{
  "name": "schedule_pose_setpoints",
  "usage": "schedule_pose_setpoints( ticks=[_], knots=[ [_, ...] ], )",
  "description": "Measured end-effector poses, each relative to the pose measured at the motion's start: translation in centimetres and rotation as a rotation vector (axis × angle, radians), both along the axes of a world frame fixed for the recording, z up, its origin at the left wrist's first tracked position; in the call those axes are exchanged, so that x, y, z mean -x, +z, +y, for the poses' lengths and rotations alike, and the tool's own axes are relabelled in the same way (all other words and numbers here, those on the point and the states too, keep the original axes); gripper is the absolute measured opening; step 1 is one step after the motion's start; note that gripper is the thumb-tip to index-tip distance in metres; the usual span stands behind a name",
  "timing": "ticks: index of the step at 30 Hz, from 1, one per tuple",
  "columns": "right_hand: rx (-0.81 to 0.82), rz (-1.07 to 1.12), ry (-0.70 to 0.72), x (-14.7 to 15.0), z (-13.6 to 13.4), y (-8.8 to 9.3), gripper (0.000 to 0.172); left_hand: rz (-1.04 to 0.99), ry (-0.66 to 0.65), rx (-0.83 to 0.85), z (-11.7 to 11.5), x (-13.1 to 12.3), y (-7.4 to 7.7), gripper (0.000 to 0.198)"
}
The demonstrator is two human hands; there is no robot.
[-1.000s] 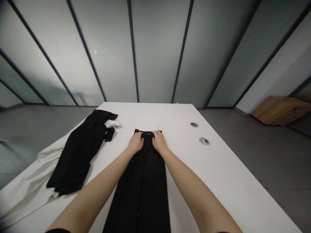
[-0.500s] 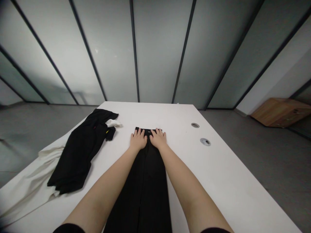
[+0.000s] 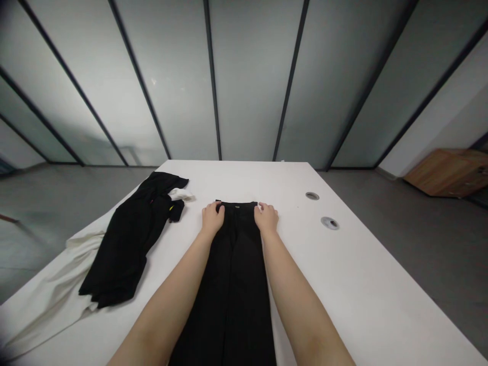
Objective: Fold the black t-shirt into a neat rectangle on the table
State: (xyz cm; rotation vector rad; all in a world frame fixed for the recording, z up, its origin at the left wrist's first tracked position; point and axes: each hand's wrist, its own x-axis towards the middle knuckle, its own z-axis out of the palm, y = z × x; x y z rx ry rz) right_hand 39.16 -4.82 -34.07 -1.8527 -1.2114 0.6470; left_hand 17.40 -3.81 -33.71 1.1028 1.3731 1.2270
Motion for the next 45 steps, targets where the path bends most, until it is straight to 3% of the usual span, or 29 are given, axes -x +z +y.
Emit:
schedule_pose_setpoints(
  ticks=[5,10,13,21,25,28,31,37,45],
  knots=[
    [0.130,0.322,0.069,-1.2,0.0,1.5,0.038,-0.225,-0.088,0.231,1.7,2.6,1.1,0.036],
    [0.343,0.598,0.209,-2.0,-0.9,2.8,0.030,-0.467,-0.259,0.427,1.3,3.7,1.4,0.036],
    [0.426,0.659,0.240,-2.3,-1.4,3.3,0.029,-0.651,-0.290,0.498,1.1,3.7,1.1,0.040],
    [0.723,0.629,0.255,-2.7,-2.2,2.9,0.041,-0.760,-0.294,0.456,1.4,4.2,0.3,0.037],
    [0.572,0.966,0.368,-1.9,-1.7,3.2,0.036,-0.747,-0.307,0.453,1.3,4.2,0.3,0.025],
    [0.409,1.253,0.424,-1.0,-0.9,3.2,0.051,-0.736,-0.315,0.444,1.2,4.1,0.4,0.021],
    [0.330,1.383,0.389,-0.4,-0.4,2.6,0.058,-0.723,-0.308,0.436,1.1,4.0,0.5,0.019],
    [0.247,1.286,0.317,0.6,-0.4,1.3,0.031,-0.695,-0.311,0.435,0.9,3.8,0.8,0.017],
    [0.140,1.069,0.454,1.2,-1.1,1.6,0.013,-0.737,-0.346,0.457,1.5,4.3,0.1,0.036]
  ],
)
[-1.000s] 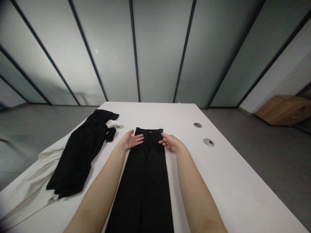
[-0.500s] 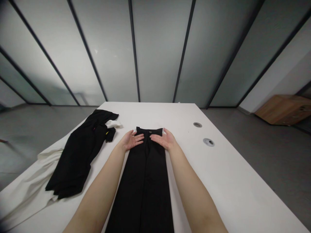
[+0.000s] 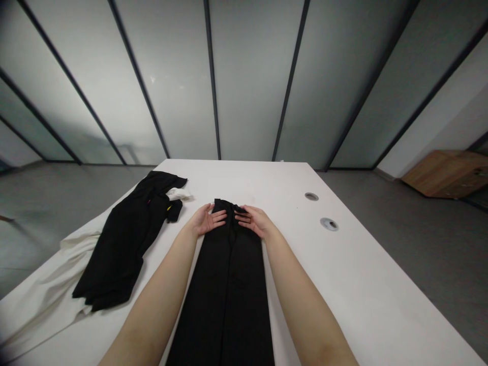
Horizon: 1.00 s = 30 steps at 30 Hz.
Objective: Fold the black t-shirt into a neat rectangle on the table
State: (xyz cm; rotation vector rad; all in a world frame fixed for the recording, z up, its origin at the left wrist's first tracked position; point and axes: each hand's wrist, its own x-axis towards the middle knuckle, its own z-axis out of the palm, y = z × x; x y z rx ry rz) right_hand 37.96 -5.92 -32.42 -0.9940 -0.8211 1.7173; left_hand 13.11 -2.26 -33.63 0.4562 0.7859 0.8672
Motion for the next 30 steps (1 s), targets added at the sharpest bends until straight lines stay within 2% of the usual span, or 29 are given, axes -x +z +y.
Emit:
schedule_pose_setpoints(
  ticks=[2,5,11,13,16,18,21,25,27,30],
  knots=[
    [0.007,0.000,0.029,-0.3,-0.2,0.2,0.009,-0.024,-0.006,0.002,0.2,0.2,-0.1,0.043],
    [0.030,0.014,0.069,-1.1,-0.5,0.7,0.015,-0.049,0.001,0.008,0.1,0.4,0.1,0.054],
    [0.034,-0.051,0.105,-2.1,-1.0,1.6,0.029,-0.002,0.009,0.015,-0.5,0.3,1.7,0.060],
    [0.053,-0.193,0.083,-2.0,-0.9,1.8,0.029,0.077,0.013,0.015,-0.6,0.1,2.1,0.057],
    [0.124,-0.461,0.043,-1.7,-0.7,1.9,0.023,0.348,0.003,-0.081,-0.7,-0.2,2.4,0.045],
    [0.159,-0.563,0.064,-1.7,-0.6,2.0,0.021,0.514,-0.022,-0.156,-0.7,-0.1,2.5,0.034],
    [0.167,-0.628,0.109,-1.8,-0.6,2.1,0.033,0.604,-0.069,-0.205,-0.8,0.4,2.6,0.021],
    [0.107,-0.748,0.080,-2.2,-0.6,1.7,0.063,0.675,-0.042,-0.247,-0.8,1.0,2.5,0.034],
    [0.048,-0.783,0.032,-2.2,-0.3,1.3,0.062,0.693,-0.008,-0.274,-0.8,1.0,2.3,0.042],
    [-0.095,-0.779,-0.070,-1.9,0.3,1.1,0.057,0.687,0.045,-0.347,-0.6,0.5,2.2,0.043]
  ],
)
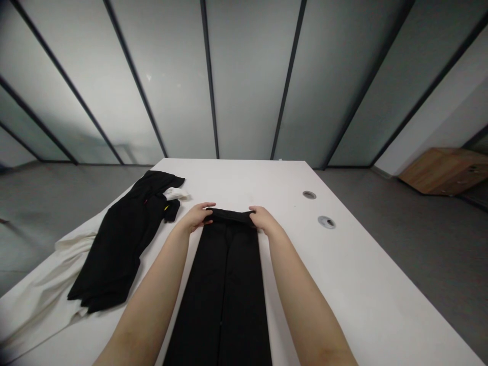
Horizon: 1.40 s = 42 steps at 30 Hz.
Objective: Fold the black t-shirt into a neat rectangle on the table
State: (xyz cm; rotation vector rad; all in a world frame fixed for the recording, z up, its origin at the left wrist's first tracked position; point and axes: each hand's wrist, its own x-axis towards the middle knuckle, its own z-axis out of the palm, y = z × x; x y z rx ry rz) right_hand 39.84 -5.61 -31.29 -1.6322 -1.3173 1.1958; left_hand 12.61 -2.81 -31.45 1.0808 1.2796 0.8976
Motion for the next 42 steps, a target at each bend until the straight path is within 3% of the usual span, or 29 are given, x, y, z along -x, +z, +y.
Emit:
schedule_pose_setpoints(
  ticks=[6,8,11,13,18,21,23,27,32,36,39,42],
  knots=[
    [-0.461,0.207,-0.038,1.2,0.9,0.8,0.064,-0.206,0.151,-0.439,1.3,-1.0,0.9,0.044],
    [-0.496,0.317,-0.069,1.3,0.9,1.1,0.057,-0.283,0.189,-0.446,1.4,-0.9,1.4,0.040],
    [-0.255,0.352,-0.116,0.7,0.6,1.6,0.040,-0.279,0.154,-0.269,0.9,0.0,2.1,0.033],
    [-0.094,0.325,-0.094,-0.2,-0.1,1.9,0.033,-0.185,0.034,-0.127,0.1,0.8,2.5,0.032],
    [0.238,0.103,0.260,-2.4,-2.1,2.6,0.041,0.177,-0.434,0.049,-1.8,2.1,2.9,0.042],
    [0.366,0.024,0.396,-2.8,-2.6,2.2,0.031,0.254,-0.563,0.116,-2.2,2.0,2.6,0.040],
    [0.343,-0.016,0.333,-2.6,-2.4,1.7,0.027,0.307,-0.512,0.080,-2.0,1.7,2.1,0.034],
    [0.120,-0.063,0.132,-1.5,-1.5,0.6,0.023,0.448,-0.262,-0.184,-1.0,0.7,1.2,0.024],
    [-0.070,-0.006,0.012,-0.3,-0.9,-0.2,0.044,0.461,-0.113,-0.314,-0.1,-0.4,0.2,0.023],
    [-0.128,0.126,0.053,-0.2,-1.0,-0.2,0.061,0.432,-0.088,-0.302,0.0,-0.6,0.1,0.016],
    [-0.122,0.162,0.043,-0.7,-1.2,0.9,0.062,0.400,-0.118,-0.256,-0.3,-0.1,1.0,0.013],
    [-0.033,0.152,-0.005,-1.7,-1.7,2.5,0.061,0.337,-0.267,-0.135,-1.1,0.9,2.4,0.021]
  ],
)
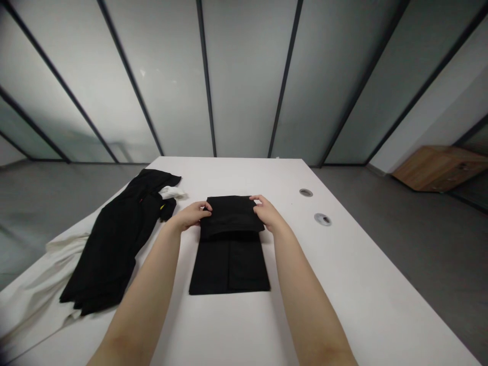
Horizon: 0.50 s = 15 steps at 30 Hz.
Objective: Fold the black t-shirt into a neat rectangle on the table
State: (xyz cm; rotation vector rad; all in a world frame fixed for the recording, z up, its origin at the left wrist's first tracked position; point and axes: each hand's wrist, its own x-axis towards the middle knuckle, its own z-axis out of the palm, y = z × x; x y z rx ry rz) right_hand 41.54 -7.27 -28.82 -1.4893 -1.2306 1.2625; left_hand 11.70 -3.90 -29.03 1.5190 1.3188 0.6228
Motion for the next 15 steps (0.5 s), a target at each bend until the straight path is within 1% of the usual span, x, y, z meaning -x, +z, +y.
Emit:
schedule_pose_setpoints(
  ticks=[2,4,6,7,9,11,13,15],
  knots=[
    [0.134,-0.038,0.058,-0.6,-0.5,0.8,0.060,-0.015,-0.129,0.160,-0.6,0.6,0.7,0.031],
    [0.281,-0.081,0.178,-0.8,-1.0,1.2,0.057,0.008,-0.206,0.278,-0.9,1.0,0.7,0.039],
    [0.374,-0.139,0.296,-0.8,-1.4,1.0,0.054,0.065,-0.205,0.320,-1.0,1.0,0.2,0.043],
    [0.390,-0.177,0.341,-0.8,-1.4,0.7,0.054,0.093,-0.194,0.327,-0.9,1.0,-0.2,0.045],
    [0.379,-0.269,0.397,-0.6,-1.3,0.0,0.054,0.138,-0.176,0.331,-0.5,0.9,-1.0,0.051],
    [0.315,-0.346,0.392,-0.3,-0.9,-0.7,0.054,0.186,-0.147,0.298,-0.2,0.6,-1.6,0.055],
    [0.194,-0.375,0.295,0.0,-0.5,-1.4,0.050,0.238,-0.078,0.197,0.2,0.2,-1.9,0.053],
    [0.070,-0.369,0.169,0.5,0.0,-2.1,0.047,0.266,0.023,0.056,0.5,-0.2,-2.0,0.044]
  ],
)
